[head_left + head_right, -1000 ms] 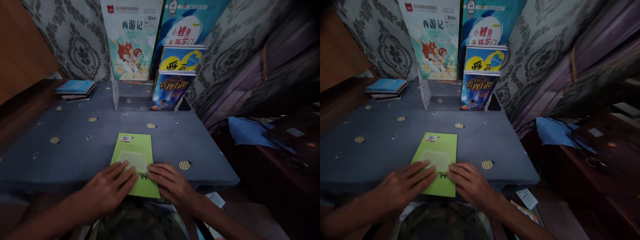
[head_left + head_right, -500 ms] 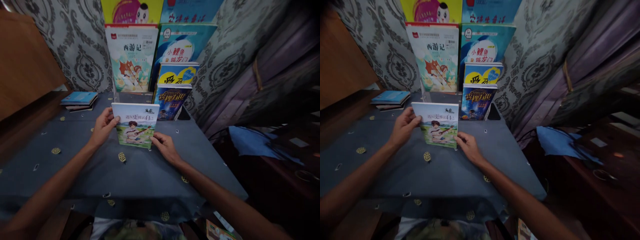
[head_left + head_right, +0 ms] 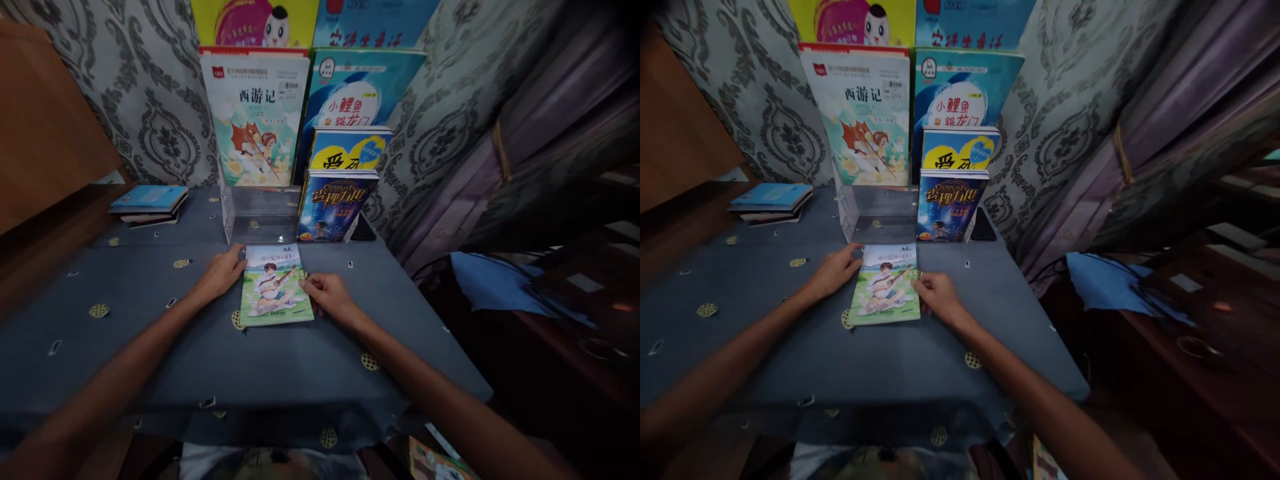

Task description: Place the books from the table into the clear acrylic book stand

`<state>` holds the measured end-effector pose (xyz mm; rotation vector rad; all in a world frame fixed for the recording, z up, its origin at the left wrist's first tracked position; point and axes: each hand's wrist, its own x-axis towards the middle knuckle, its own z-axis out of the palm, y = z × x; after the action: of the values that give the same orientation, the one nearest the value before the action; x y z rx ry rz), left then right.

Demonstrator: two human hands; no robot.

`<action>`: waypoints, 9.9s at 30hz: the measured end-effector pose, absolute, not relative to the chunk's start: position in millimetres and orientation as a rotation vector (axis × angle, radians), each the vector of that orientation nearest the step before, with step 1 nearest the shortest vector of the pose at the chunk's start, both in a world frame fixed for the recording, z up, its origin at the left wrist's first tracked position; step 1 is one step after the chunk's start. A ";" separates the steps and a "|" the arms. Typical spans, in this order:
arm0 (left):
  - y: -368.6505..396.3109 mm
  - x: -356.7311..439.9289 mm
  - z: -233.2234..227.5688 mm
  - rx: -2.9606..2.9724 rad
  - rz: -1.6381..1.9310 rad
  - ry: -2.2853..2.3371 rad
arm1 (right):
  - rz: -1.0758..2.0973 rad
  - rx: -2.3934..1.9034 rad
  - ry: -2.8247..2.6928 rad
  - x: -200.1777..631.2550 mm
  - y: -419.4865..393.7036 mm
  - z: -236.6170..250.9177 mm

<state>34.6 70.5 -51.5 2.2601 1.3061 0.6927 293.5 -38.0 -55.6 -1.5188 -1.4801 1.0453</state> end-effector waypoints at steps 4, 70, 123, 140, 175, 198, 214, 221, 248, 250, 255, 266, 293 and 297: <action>63.1 31.0 -53.4 2.541 0.601 1.485 | 0.476 -1.766 -1.778 298.3 -37.5 -49.4; -17.8 91.2 -54.7 2.883 0.099 0.096 | 0.459 -1.411 -2.110 313.4 41.6 -77.8; 89.4 33.8 -81.2 2.719 0.594 1.018 | 0.291 -1.431 -2.319 213.7 -45.8 -65.3; 85.4 41.0 -84.0 2.677 0.588 1.121 | 0.396 -1.649 -2.209 267.7 -14.3 -72.6; 67.9 66.5 -61.8 0.863 1.222 1.036 | 0.308 -1.640 -2.028 267.8 8.4 -93.2; 49.6 75.2 -35.6 0.648 1.391 0.941 | 0.704 -1.238 -1.601 251.4 -4.4 -67.3; 22.4 59.4 -0.9 1.194 1.693 1.023 | 0.346 -1.079 -1.748 265.0 -22.6 -32.9; 25.6 60.1 -30.6 1.242 1.494 0.960 | 0.339 -1.171 -1.674 258.5 -23.9 -44.6; 41.4 58.9 -62.4 1.158 1.354 1.073 | 0.420 -1.192 -1.639 258.7 -30.2 -38.3; 41.4 58.0 -63.9 1.150 1.348 1.073 | 0.414 -1.207 -1.644 259.1 -30.3 -38.0; 38.0 58.8 -54.8 1.137 1.328 1.151 | 0.434 -1.197 -1.662 259.7 -27.5 -39.7; 34.6 66.2 -40.2 1.201 1.447 1.087 | 0.447 -1.189 -1.661 261.0 -22.7 -40.8; 36.0 74.3 -17.6 0.957 1.346 1.193 | 1.428 -0.753 -0.924 254.0 -2.6 -40.0; 39.2 69.3 -12.3 1.085 1.330 1.095 | 1.412 -0.753 -0.948 254.9 -2.5 -40.3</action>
<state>69.3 39.2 -12.3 1.0853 1.0950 1.3302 254.9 -2.5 -40.3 -0.7527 -0.9485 1.4125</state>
